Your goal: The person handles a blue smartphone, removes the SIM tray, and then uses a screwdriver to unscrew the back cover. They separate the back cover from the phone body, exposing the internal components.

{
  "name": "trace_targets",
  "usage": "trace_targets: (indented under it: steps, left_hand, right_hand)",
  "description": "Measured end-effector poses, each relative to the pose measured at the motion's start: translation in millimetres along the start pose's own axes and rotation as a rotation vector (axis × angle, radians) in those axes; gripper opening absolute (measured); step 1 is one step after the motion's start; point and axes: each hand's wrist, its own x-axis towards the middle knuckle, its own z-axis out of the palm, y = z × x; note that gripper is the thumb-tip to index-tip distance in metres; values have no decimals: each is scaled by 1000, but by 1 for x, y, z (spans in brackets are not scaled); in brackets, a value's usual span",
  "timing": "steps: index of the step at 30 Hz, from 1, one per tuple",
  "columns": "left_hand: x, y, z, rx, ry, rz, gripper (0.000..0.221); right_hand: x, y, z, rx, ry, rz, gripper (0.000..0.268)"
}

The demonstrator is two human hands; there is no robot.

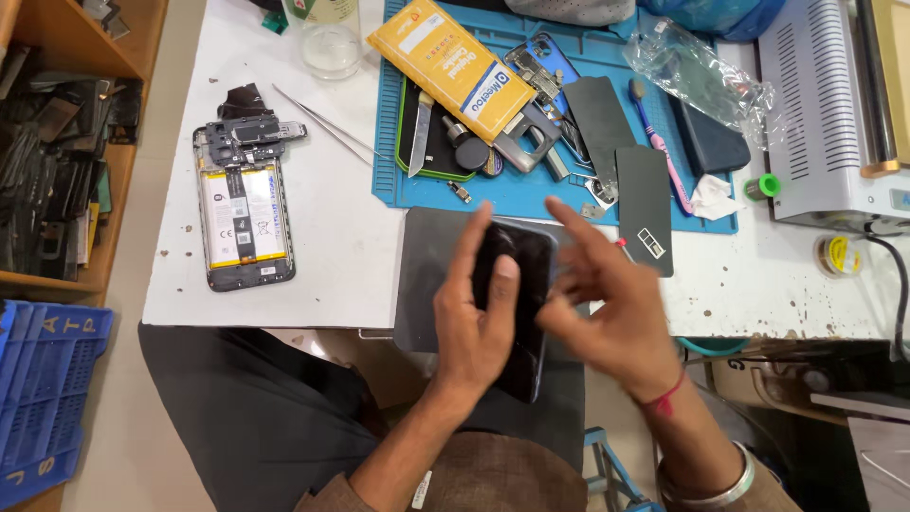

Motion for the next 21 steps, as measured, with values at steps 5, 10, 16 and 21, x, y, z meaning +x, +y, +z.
trace_targets:
  steps: [5, 10, 16, 21]
  left_hand:
    - [-4, 0, 3, -6, -33, -13, 54]
    - [-4, 1, 2, 23, -37, 10, 50]
    - [7, 17, 2, 84, -154, -55, 77]
    - [22, 33, 1, 211, -239, 15, 97]
  right_hand:
    - [14, 9, -8, 132, 42, 80, 33]
    - [13, 26, -23, 205, 24, 68, 24]
    - [14, 43, -33, 317, 51, 92, 19]
    - [23, 31, -49, 529, 3, 116, 43]
